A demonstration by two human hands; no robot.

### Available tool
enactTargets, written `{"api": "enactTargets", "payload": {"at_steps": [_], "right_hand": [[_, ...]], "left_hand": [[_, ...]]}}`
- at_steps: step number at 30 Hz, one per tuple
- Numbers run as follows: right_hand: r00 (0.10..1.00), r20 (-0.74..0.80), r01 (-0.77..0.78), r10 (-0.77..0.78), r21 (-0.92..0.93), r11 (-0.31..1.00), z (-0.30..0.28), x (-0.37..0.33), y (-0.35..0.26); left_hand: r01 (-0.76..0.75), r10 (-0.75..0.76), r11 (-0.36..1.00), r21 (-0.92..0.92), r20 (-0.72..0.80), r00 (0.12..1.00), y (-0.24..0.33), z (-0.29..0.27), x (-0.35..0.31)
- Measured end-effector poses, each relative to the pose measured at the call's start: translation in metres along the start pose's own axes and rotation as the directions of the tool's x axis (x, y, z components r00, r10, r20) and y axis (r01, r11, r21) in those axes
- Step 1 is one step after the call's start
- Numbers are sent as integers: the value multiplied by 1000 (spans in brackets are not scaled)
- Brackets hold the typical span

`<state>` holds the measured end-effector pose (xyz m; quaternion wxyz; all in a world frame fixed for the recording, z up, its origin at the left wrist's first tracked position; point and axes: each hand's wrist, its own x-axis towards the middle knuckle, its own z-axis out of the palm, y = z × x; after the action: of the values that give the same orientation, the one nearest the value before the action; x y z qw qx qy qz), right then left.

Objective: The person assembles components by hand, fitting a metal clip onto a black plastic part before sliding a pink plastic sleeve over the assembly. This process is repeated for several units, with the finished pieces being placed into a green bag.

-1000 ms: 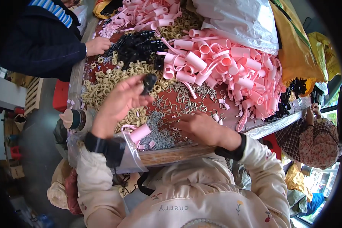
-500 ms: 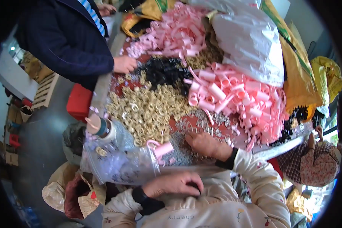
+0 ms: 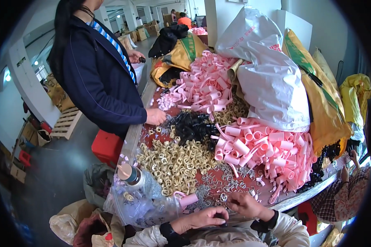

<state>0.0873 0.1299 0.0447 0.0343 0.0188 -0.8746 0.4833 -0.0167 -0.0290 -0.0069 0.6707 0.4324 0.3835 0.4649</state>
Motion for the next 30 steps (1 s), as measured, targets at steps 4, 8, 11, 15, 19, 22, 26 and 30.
{"api": "enactTargets", "payload": {"at_steps": [4,8,11,15,19,22,26,30], "right_hand": [[993,-121,20,-8,102,995,8,-12,0],[978,-208,-3,21,87,996,9,-11,-3],[972,-235,-16,29,58,998,14,-9,-1],[968,-249,23,-25,-7,1000,19,-10,1],[965,-247,65,-89,-104,992,18,-13,-1],[960,-254,72,-118,-185,980,15,-14,-2],[963,-212,77,-167,-376,923,10,-16,-2],[961,-115,164,-250,-489,857,5,-17,-5]], "left_hand": [[-131,9,936,-326,-353,936,11,-1,7],[-216,-124,800,-559,-506,854,15,1,14],[-300,-143,686,-663,-527,838,1,1,18],[-215,-184,669,-712,-439,880,9,4,12],[-243,-121,760,-603,-498,859,6,6,10],[-253,-110,771,-585,-513,851,8,5,11],[-202,-126,801,-563,-489,863,10,7,12],[-157,-156,827,-540,-487,859,9,13,10]]}}
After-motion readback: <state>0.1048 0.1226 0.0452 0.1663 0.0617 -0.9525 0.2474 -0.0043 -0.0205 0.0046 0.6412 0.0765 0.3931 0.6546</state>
